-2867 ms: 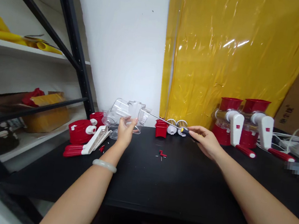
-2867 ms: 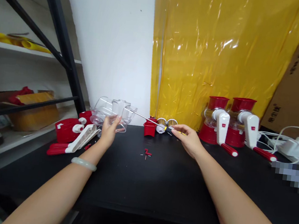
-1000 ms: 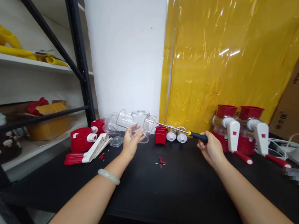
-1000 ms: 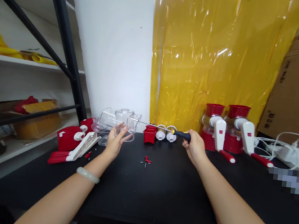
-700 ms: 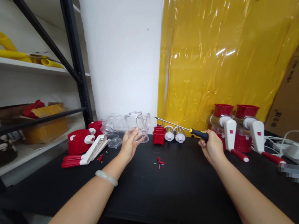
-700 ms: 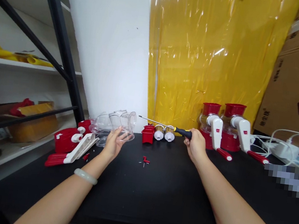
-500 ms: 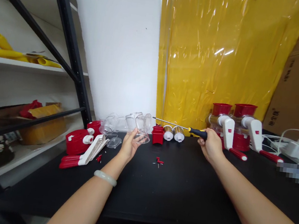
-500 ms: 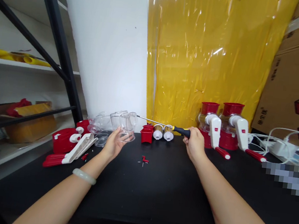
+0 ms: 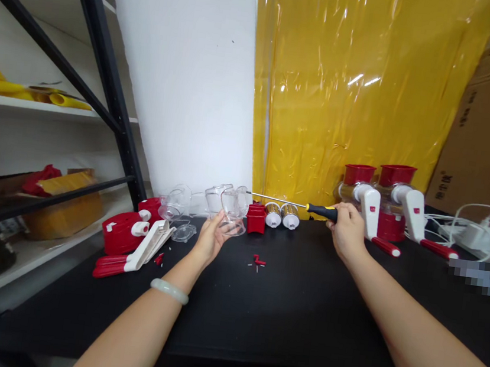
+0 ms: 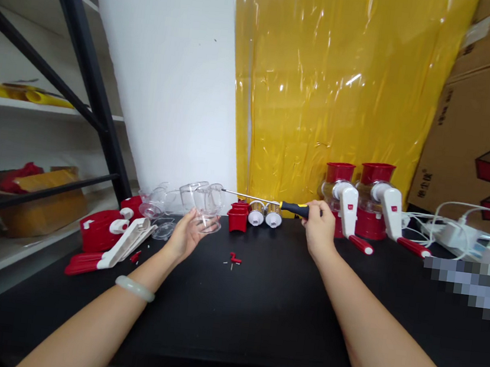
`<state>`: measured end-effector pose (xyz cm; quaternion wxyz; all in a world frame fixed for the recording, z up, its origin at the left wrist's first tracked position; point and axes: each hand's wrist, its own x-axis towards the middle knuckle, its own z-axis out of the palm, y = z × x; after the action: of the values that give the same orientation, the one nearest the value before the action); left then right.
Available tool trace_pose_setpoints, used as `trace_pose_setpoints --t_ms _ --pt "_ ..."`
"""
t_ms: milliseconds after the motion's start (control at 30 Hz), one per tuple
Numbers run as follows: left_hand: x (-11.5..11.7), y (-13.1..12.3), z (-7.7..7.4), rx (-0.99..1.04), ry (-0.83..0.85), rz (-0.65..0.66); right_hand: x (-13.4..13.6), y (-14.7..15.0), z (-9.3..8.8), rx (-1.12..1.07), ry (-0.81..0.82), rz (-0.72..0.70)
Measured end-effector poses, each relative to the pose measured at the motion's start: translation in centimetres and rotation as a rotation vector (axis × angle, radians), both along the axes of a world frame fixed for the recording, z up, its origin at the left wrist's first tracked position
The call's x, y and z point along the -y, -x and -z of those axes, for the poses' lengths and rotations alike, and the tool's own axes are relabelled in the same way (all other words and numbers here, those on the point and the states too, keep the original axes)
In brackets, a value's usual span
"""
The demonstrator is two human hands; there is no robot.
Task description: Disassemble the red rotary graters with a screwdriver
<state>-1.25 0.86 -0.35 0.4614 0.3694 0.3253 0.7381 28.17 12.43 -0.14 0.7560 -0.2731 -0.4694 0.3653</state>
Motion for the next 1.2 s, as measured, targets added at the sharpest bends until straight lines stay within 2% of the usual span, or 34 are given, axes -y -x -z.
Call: trace_pose_setpoints --t_ms 367,600,800,933,1067,1200 --pt "0.1 0.0 0.4 -0.089 -0.052 -0.004 -0.3 -0.5 -0.1 -0.016 0.029 -0.018" --pt "0.2 -0.2 0.5 -0.076 -0.019 0.036 0.0 -0.7 -0.5 -0.106 0.104 -0.171" --pt "0.4 -0.2 0.2 -0.091 -0.005 0.037 0.0 -0.8 -0.3 -0.097 0.067 -0.277" --pt "0.5 -0.2 0.3 -0.124 0.007 0.017 -0.4 -1.1 0.0 -0.128 0.1 -0.278" --pt "0.4 -0.1 0.5 -0.177 0.016 0.008 -1.0 -1.7 0.6 0.105 0.23 -0.157" --pt "0.3 -0.2 0.4 -0.172 0.036 -0.054 -1.3 -2.0 0.9 0.231 0.167 -0.163"
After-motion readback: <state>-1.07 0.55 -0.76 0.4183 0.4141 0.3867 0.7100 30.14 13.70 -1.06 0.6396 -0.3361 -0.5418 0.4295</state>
